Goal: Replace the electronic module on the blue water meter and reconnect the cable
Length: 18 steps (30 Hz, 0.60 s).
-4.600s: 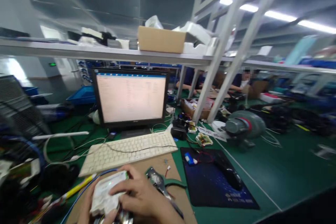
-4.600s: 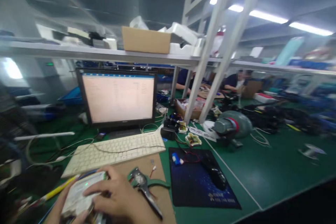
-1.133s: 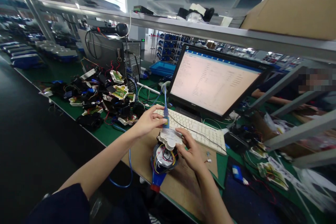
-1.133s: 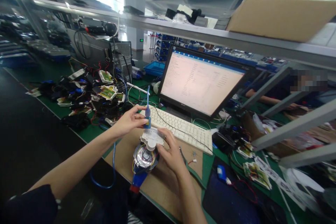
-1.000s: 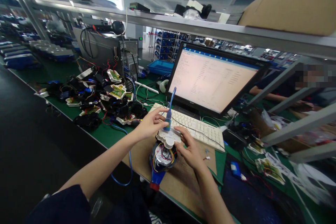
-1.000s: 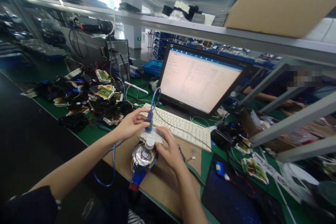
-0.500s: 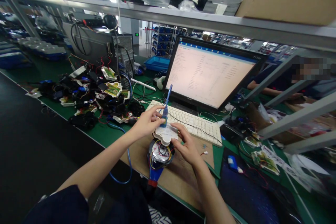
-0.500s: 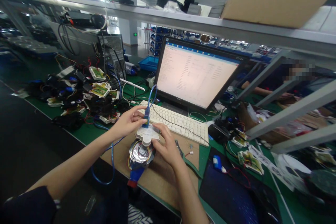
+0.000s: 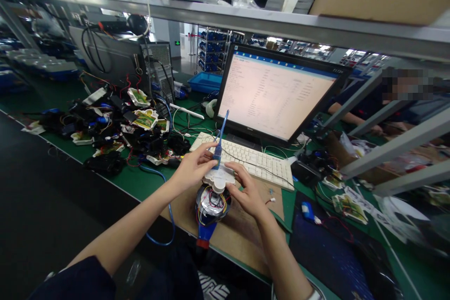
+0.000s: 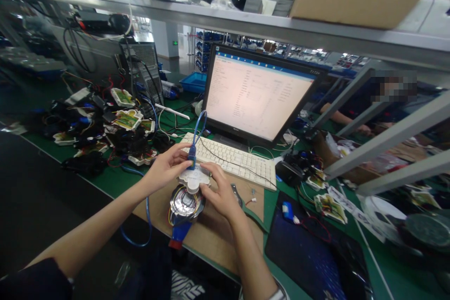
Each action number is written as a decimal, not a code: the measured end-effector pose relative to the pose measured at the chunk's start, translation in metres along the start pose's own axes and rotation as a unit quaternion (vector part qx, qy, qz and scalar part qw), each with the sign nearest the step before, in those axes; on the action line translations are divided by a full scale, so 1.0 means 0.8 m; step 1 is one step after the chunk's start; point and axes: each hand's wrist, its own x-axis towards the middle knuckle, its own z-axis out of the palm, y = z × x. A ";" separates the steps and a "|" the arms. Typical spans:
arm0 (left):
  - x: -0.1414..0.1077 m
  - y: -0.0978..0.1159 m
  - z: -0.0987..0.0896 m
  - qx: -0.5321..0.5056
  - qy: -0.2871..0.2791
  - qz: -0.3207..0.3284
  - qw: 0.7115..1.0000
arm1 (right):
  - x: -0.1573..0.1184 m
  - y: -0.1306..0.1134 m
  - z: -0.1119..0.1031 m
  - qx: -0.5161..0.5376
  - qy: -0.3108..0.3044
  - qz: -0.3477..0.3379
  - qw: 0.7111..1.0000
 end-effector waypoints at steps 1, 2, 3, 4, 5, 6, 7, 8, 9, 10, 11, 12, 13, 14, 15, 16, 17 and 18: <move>-0.001 0.000 0.000 0.001 0.002 0.001 1.000 | 0.000 -0.001 0.000 -0.002 0.000 0.000 1.000; -0.002 0.000 0.001 0.003 0.003 0.002 1.000 | 0.000 -0.001 0.000 -0.002 -0.001 0.001 1.000; -0.002 -0.001 0.001 0.006 0.004 0.005 1.000 | 0.000 -0.002 -0.001 -0.002 0.000 0.002 1.000; -0.003 -0.002 0.001 0.011 0.003 0.009 1.000 | 0.000 -0.002 -0.001 -0.001 0.000 0.002 1.000; -0.004 -0.003 0.001 0.017 0.003 0.015 1.000 | -0.001 -0.002 -0.001 0.000 0.000 0.001 1.000; -0.005 -0.005 0.002 0.026 0.004 0.023 0.999 | -0.001 -0.001 -0.001 0.002 0.000 0.000 1.000; -0.006 -0.007 0.002 0.037 0.007 0.033 0.999 | -0.001 0.000 -0.001 0.005 0.001 -0.003 1.000; -0.007 -0.009 0.002 0.048 0.012 0.043 0.998 | 0.000 0.001 0.000 0.009 0.001 -0.004 1.000; -0.009 -0.011 0.002 0.059 0.017 0.053 0.997 | 0.000 0.002 0.001 0.012 0.001 -0.006 1.000; -0.010 -0.014 0.002 0.068 0.022 0.062 0.996 | 0.001 0.002 0.002 0.015 0.002 -0.005 1.000; -0.010 -0.016 0.001 0.076 0.027 0.070 0.994 | 0.001 0.002 0.004 0.016 0.002 -0.004 1.000; -0.011 -0.018 0.001 0.083 0.031 0.077 0.993 | 0.001 0.001 0.005 0.016 0.004 -0.003 1.000; -0.011 -0.019 0.001 0.091 0.034 0.083 0.992 | 0.000 -0.002 0.005 0.012 0.005 0.000 1.000; -0.012 -0.020 0.001 0.098 0.039 0.089 0.990 | -0.002 -0.006 0.004 0.003 0.007 0.003 1.000; -0.013 -0.021 0.001 0.105 0.043 0.094 0.989 | -0.006 -0.010 0.002 -0.009 0.011 0.008 1.000; -0.014 -0.022 0.001 0.111 0.047 0.094 0.988 | -0.012 -0.016 -0.003 -0.024 0.016 0.012 1.000; -0.015 -0.024 0.000 0.114 0.054 0.098 0.987 | -0.019 -0.021 -0.010 -0.042 0.025 0.015 0.999; -0.016 -0.028 -0.001 0.121 0.056 0.088 0.987 | -0.029 -0.026 -0.020 -0.063 0.040 0.019 0.997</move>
